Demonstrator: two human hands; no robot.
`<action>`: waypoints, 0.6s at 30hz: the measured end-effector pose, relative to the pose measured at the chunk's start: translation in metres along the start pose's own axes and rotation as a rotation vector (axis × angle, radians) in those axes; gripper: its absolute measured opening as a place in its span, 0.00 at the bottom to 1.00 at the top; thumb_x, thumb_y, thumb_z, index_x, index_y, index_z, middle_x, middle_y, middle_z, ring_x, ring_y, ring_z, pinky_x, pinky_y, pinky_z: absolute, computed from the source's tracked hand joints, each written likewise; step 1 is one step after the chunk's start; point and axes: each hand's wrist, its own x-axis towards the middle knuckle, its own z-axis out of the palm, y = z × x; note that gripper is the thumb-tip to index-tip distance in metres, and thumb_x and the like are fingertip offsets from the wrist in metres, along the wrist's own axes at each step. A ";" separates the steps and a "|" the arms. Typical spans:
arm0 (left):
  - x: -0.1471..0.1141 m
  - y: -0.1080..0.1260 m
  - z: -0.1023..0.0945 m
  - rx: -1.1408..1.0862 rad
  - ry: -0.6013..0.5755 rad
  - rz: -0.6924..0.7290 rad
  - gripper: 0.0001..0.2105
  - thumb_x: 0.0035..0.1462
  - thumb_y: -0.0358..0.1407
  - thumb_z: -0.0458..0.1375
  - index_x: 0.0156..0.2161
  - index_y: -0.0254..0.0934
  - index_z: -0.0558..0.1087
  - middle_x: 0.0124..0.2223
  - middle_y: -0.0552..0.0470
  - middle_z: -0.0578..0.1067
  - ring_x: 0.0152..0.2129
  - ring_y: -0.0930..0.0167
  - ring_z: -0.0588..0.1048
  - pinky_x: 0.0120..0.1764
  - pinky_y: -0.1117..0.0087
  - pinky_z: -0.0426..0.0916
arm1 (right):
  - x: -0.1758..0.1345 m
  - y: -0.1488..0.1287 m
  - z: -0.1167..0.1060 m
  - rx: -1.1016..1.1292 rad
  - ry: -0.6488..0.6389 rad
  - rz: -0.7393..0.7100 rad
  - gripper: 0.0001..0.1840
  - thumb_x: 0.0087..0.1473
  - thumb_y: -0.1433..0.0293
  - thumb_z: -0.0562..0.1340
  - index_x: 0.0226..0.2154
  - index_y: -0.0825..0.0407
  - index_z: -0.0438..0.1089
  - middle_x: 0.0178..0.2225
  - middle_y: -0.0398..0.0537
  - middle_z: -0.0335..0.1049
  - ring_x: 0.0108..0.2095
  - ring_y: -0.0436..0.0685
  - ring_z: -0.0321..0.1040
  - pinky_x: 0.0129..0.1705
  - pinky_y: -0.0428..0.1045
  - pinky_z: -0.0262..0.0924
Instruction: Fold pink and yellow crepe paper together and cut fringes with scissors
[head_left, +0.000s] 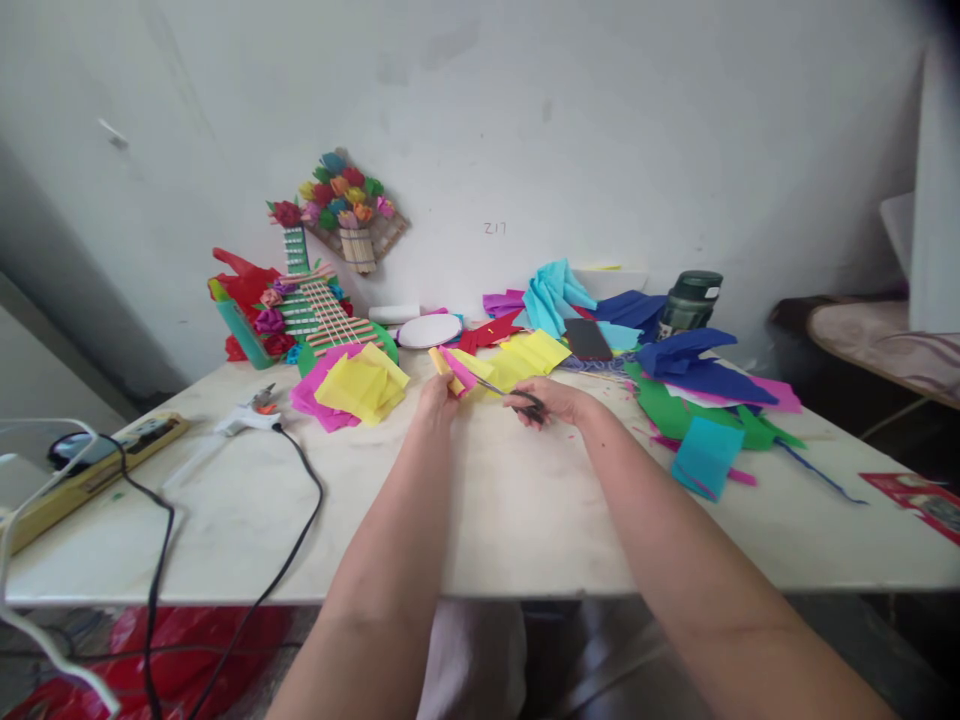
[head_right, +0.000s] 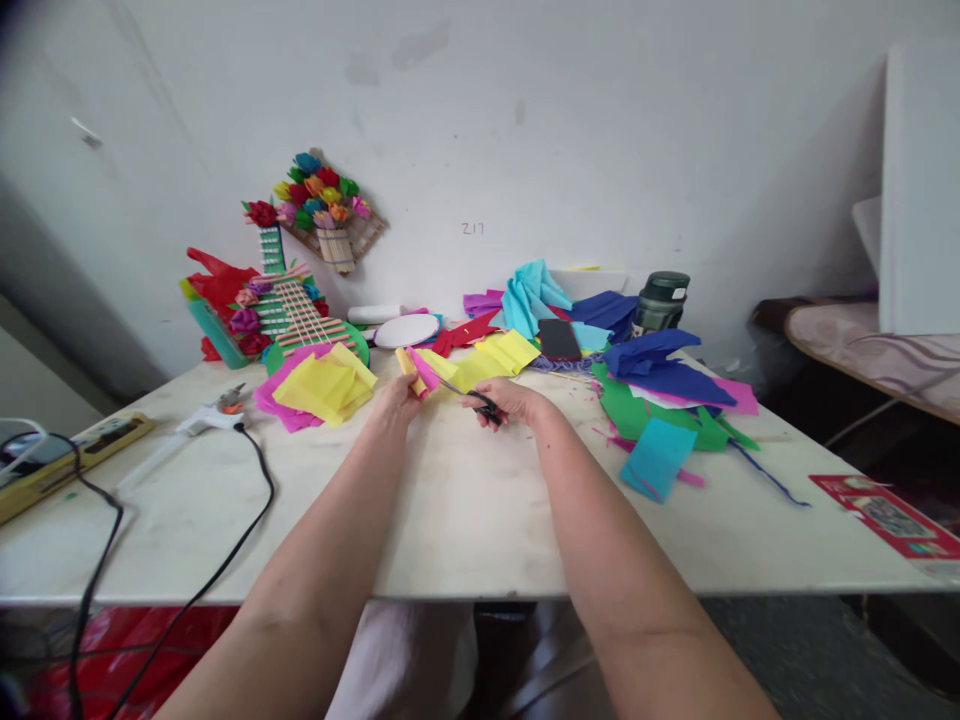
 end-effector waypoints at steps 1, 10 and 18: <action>0.000 0.000 0.000 0.000 -0.005 -0.002 0.08 0.52 0.19 0.48 0.31 0.31 0.66 0.27 0.50 0.72 0.22 0.74 0.73 0.28 0.73 0.71 | -0.002 0.001 -0.004 -0.020 -0.039 0.013 0.18 0.47 0.57 0.62 0.28 0.56 0.64 0.16 0.42 0.67 0.11 0.44 0.59 0.10 0.40 0.44; -0.004 0.000 0.001 -0.008 -0.027 0.004 0.09 0.53 0.19 0.48 0.31 0.32 0.66 0.27 0.50 0.72 0.22 0.74 0.73 0.30 0.72 0.71 | -0.010 0.005 -0.019 -0.013 -0.114 0.044 0.19 0.50 0.57 0.58 0.33 0.58 0.65 0.17 0.44 0.68 0.13 0.47 0.61 0.11 0.41 0.48; -0.005 0.001 0.002 0.009 0.018 0.027 0.09 0.52 0.19 0.48 0.30 0.32 0.66 0.26 0.51 0.71 0.22 0.74 0.73 0.29 0.73 0.70 | -0.010 0.001 -0.016 -0.031 -0.106 0.052 0.18 0.49 0.58 0.58 0.32 0.58 0.64 0.16 0.44 0.68 0.12 0.46 0.60 0.11 0.41 0.47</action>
